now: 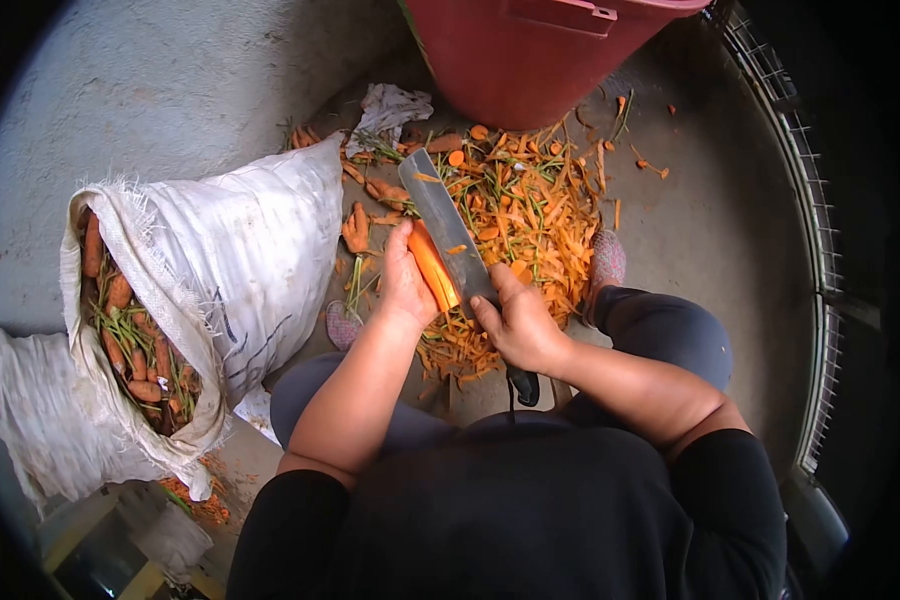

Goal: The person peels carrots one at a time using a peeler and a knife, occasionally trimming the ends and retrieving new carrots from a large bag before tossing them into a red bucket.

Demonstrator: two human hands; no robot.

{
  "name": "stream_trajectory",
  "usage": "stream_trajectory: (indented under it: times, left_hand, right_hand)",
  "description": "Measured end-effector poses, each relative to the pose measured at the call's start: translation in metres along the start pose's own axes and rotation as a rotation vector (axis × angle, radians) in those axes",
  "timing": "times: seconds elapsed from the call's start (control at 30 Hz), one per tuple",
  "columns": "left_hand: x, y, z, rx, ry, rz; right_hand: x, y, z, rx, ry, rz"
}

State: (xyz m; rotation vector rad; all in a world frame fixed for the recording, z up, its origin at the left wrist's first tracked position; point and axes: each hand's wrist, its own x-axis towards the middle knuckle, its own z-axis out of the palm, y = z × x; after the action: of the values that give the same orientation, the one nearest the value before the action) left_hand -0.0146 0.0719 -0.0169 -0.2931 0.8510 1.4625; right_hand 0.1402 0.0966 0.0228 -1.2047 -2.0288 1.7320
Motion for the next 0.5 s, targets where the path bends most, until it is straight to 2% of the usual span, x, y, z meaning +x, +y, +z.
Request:
stream_trajectory:
  times: [0.17, 0.5]
  left_hand:
    - [0.0034, 0.0005, 0.0056, 0.022, 0.094, 0.030]
    - [0.0079, -0.0033, 0.0030, 0.040, 0.132, 0.116]
  right_hand:
    - [0.0015, 0.0012, 0.0026, 0.019, 0.018, 0.018]
    - [0.0020, -0.0033, 0.0024, -0.091, 0.020, -0.013]
